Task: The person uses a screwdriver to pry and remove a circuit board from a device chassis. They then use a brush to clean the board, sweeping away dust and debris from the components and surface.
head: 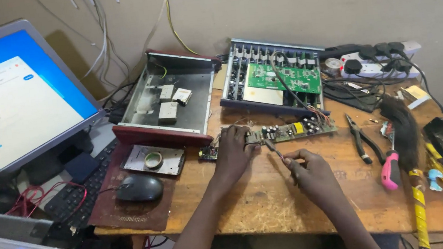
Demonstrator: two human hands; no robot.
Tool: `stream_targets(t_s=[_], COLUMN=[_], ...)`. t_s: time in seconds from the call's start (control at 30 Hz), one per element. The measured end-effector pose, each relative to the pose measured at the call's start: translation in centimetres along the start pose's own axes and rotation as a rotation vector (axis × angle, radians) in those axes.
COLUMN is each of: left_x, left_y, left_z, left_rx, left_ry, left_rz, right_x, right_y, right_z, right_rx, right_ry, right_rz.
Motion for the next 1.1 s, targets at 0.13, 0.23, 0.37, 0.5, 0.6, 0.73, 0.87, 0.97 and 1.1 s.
stream_targets(t_s=[0.13,0.23,0.37,0.5,0.6,0.73,0.87,0.97,1.1], left_x=[-1.0,-1.9,-2.0,-2.9,-3.3,-2.6,-2.5,-2.1,-2.7], left_y=[-0.3,-0.3,0.2,0.0,-0.1,0.2,0.1,-0.5,-0.1], left_z=[-0.7,-1.0,-1.0,-1.7,-1.9,-2.0,-1.2,-1.0,-1.6], left_rx=[0.006,-0.022,-0.041,-0.058,-0.046,-0.040,-0.030,-0.023,-0.065], left_ry=[-0.009,0.021,0.026,-0.002,0.018,0.011,-0.003,-0.001,0.028], left_rz=[0.016,0.034,0.080,0.117,0.093,0.082,0.066,0.053,0.068], right_x=[0.9,1.5,0.6,1.4,1.0,2.2,2.9,2.5,3.6], right_y=[-1.9,-3.6,-2.6,-3.7,-2.9,-4.3,-2.1,-4.1,-3.1], right_z=[-0.1,-1.5,0.0,-0.3,-0.4,-1.0,0.4,0.8,2.8], right_rx=[-0.132,-0.110,-0.011,0.101,0.128,0.125,0.120,0.075,0.009], right_ry=[-0.065,0.079,0.039,0.001,-0.036,0.048,0.127,0.259,0.434], right_rz=[-0.079,-0.061,-0.187,-0.168,-0.132,-0.188,-0.169,-0.173,-0.107])
Point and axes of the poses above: each hand's wrist, its own y-axis away from the middle knuckle, its own x-axis out of the palm, z = x × y, the point moved 1 cm from there along -y, towards the middle knuckle, and after that the axes turned 13 degrees about -y, right-handed, at the moved point
